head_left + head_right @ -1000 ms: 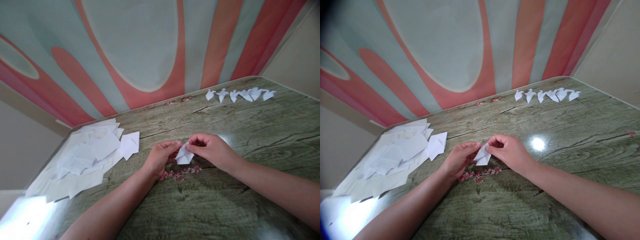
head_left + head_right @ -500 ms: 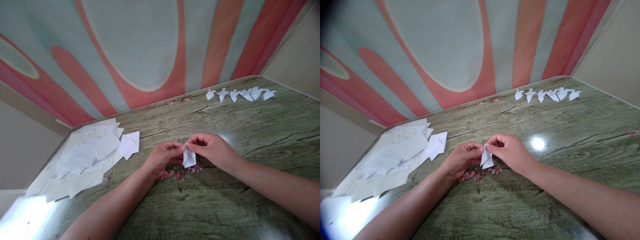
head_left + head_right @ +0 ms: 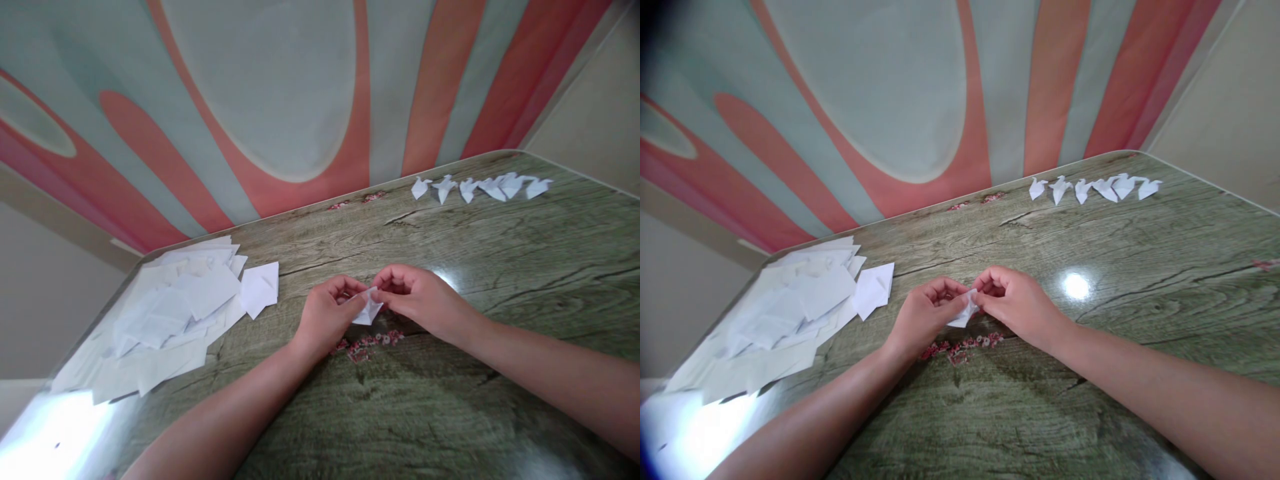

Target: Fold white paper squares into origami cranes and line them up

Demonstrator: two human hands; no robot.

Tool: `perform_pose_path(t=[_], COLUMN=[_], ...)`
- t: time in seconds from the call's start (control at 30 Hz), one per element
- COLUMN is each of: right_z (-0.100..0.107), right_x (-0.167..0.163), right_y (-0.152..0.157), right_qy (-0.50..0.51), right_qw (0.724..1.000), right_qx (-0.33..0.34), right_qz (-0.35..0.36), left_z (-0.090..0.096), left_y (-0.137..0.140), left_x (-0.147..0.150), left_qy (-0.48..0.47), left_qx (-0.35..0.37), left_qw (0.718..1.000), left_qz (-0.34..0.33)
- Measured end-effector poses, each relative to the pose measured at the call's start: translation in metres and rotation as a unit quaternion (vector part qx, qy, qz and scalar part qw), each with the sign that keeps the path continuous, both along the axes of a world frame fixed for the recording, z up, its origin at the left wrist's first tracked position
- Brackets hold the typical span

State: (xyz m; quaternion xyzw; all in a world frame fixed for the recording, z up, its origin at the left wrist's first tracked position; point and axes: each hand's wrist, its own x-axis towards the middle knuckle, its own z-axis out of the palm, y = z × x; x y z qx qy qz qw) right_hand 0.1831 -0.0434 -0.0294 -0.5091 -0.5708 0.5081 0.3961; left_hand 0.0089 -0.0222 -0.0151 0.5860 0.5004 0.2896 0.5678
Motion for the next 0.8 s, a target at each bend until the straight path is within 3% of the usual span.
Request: perform_pose_path(t=[0.1,0.27,0.37,0.5,0.8], right_z=[-0.0005,-0.0008,-0.0013,-0.0011,0.0036], right_x=[0.0002,0.0009,0.0008,0.0006,0.0022], right_y=[0.0005,0.0010,0.0011,0.0008,0.0000], right_qy=[0.008,0.032,0.035,0.002,-0.022], right_qw=[1.000,0.999,0.999,1.000,1.000], right_qx=[-0.012,-0.032,-0.028,-0.002,-0.001], right_qz=[0.006,0.003,0.017,0.026,0.003], left_z=[-0.0004,0.0019,0.0012,-0.0004,-0.0010], left_y=[-0.0009,0.0005,0.0017,0.0023,0.0021], left_x=[-0.0008,-0.0022,-0.0034,-0.0048,-0.0053], left_qy=[-0.006,-0.060,-0.032,0.005,-0.028], left_qx=[0.000,-0.099,-0.067,-0.038,-0.094], left_qw=[1.000,0.993,0.997,0.999,0.994], left_qz=[-0.017,-0.019,0.001,-0.020,-0.050])
